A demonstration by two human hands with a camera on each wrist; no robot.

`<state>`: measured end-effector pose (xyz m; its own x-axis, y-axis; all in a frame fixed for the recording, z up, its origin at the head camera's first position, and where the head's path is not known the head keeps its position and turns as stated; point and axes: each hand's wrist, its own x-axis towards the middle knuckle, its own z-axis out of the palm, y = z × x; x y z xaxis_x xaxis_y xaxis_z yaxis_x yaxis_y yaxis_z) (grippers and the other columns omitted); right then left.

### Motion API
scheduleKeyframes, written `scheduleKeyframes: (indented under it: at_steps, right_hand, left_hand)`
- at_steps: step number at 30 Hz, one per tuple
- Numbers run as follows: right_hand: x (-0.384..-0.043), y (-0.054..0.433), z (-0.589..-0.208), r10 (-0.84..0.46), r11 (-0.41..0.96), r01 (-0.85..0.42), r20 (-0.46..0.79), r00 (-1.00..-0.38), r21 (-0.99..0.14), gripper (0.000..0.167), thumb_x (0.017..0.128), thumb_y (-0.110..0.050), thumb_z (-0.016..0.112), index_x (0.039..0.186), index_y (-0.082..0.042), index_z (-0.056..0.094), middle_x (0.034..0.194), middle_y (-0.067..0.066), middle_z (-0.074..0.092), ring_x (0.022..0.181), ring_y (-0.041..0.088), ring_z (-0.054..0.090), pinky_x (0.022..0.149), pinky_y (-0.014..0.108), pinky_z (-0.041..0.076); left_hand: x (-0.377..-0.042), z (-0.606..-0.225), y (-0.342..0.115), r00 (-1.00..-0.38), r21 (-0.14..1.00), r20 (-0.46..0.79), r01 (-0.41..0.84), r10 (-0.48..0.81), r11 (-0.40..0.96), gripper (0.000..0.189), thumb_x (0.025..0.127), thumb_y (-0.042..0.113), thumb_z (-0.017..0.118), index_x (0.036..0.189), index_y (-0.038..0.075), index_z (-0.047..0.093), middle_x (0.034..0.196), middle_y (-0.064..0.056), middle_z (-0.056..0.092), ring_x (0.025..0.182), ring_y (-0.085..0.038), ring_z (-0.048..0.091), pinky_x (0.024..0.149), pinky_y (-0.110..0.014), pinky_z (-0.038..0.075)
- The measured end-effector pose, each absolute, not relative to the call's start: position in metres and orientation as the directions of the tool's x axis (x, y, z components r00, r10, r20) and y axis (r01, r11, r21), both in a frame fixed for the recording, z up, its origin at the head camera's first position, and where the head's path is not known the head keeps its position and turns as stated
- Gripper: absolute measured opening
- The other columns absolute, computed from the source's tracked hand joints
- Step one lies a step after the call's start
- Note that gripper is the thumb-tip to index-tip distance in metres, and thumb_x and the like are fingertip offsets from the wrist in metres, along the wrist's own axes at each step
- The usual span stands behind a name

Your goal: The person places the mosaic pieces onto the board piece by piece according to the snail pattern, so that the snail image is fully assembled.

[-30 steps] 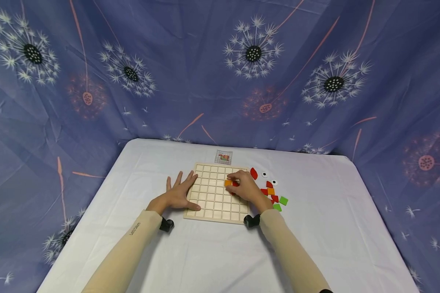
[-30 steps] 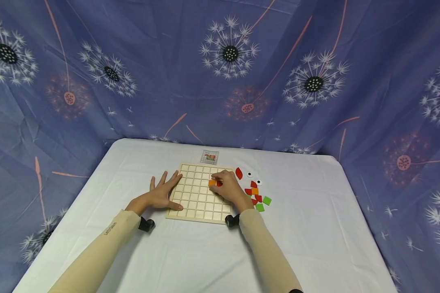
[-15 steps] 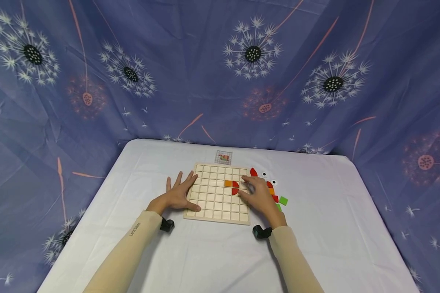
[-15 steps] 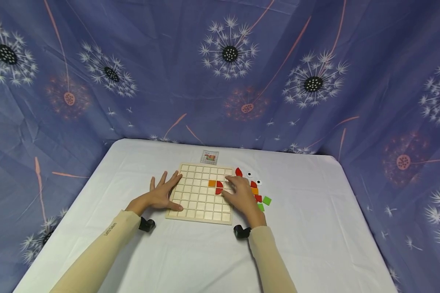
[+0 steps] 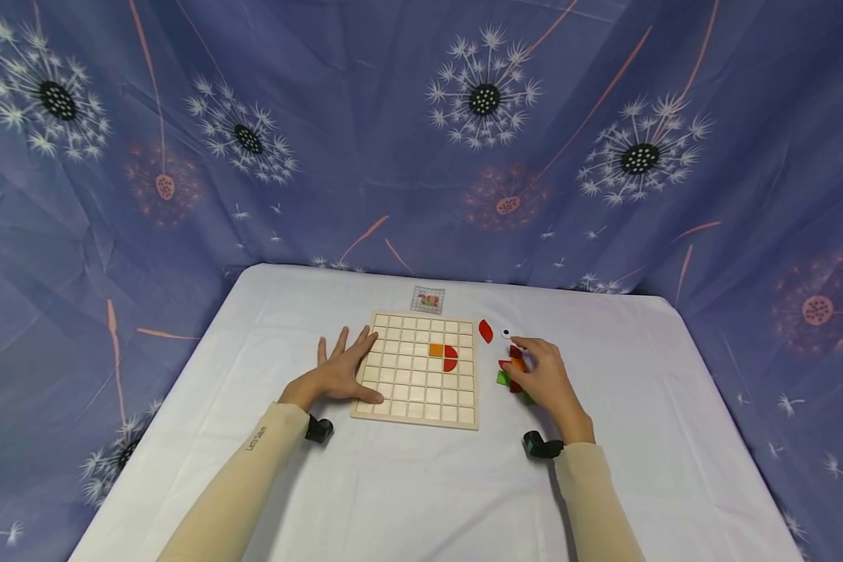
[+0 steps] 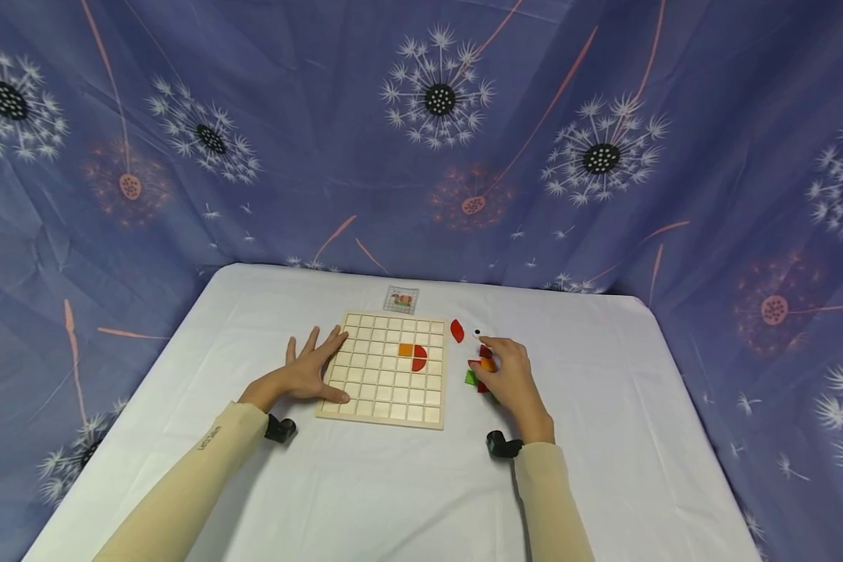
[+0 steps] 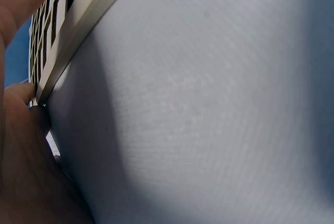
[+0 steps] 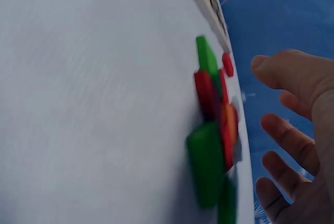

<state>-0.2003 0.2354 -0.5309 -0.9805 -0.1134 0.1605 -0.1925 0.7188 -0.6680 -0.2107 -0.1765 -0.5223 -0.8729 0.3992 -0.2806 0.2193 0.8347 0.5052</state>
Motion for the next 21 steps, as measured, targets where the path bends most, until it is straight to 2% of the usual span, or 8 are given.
scheduleKeyframes:
  at_steps: [13, 21]
  right_hand:
    - [-0.198, 0.251, -0.542, -0.044, 0.759, -0.064, 0.048, -0.998, -0.648, 0.047, 0.092, -0.021, 0.075, 0.135, -0.004, 0.066, 0.139, 0.022, 0.061, 0.133, 0.043, 0.047, 0.115, 0.062, 0.038]
    - [-0.199, 0.253, -0.545, -0.053, 0.769, -0.072, 0.049, -0.997, -0.635, 0.044, 0.092, -0.018, 0.074, 0.132, -0.001, 0.068, 0.137, 0.025, 0.062, 0.133, 0.046, 0.047, 0.116, 0.062, 0.036]
  left_hand:
    - [-0.211, -0.522, -0.176, -0.872, 0.513, -0.28, 0.218, 0.402, 0.83, 0.13, 0.071, 0.064, 0.085, 0.168, 0.019, 0.011, 0.175, -0.005, -0.001, 0.158, -0.042, -0.015, 0.116, -0.072, -0.02]
    - [-0.209, -0.521, -0.176, -0.874, 0.502, -0.285, 0.214, 0.394, 0.838, 0.13, 0.072, 0.063, 0.085, 0.168, 0.019, 0.011, 0.175, -0.005, 0.0, 0.159, -0.042, -0.015, 0.116, -0.072, -0.02]
